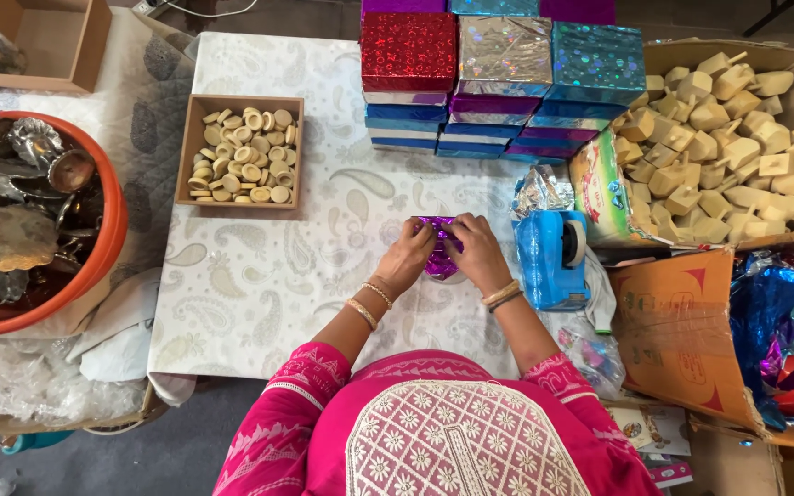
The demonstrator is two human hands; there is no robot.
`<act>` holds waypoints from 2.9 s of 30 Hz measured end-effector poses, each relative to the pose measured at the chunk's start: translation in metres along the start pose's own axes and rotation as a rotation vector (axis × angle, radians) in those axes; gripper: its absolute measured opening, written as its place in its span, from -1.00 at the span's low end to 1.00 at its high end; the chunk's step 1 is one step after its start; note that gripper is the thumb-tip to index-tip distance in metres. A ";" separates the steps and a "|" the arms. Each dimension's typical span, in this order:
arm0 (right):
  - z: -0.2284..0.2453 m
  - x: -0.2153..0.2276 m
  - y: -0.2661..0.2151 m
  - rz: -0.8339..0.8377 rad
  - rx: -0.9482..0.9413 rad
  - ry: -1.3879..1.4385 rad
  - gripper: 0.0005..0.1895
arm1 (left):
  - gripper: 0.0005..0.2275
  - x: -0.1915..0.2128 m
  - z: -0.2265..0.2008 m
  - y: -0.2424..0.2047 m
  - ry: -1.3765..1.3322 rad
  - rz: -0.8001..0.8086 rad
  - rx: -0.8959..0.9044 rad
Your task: Packing and wrapping small gift items with decorative foil and tape.
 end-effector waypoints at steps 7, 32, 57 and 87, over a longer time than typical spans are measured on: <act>0.004 -0.008 -0.017 0.013 -0.006 -0.101 -0.58 | -0.68 0.006 -0.004 0.000 0.148 -0.034 -0.062; -0.007 -0.019 -0.026 -0.244 0.037 -0.347 -0.73 | -0.52 -0.005 0.026 -0.008 -0.011 0.026 -0.085; -0.119 0.055 -0.217 -0.493 -0.515 -0.163 -0.69 | -0.46 -0.014 0.030 -0.009 -0.041 -0.009 -0.077; -0.172 0.033 -0.228 -0.436 -0.631 0.403 -0.84 | -0.53 -0.005 0.026 -0.009 -0.026 -0.054 -0.045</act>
Point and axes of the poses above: each hand's wrist, its own y-axis towards the middle knuckle, its own x-axis out of the back of the hand, z = x × y, the point moved 4 cm from there along y, towards the middle knuckle, and after that the axes turned 11 degrees about z, right-handed, at the moved point
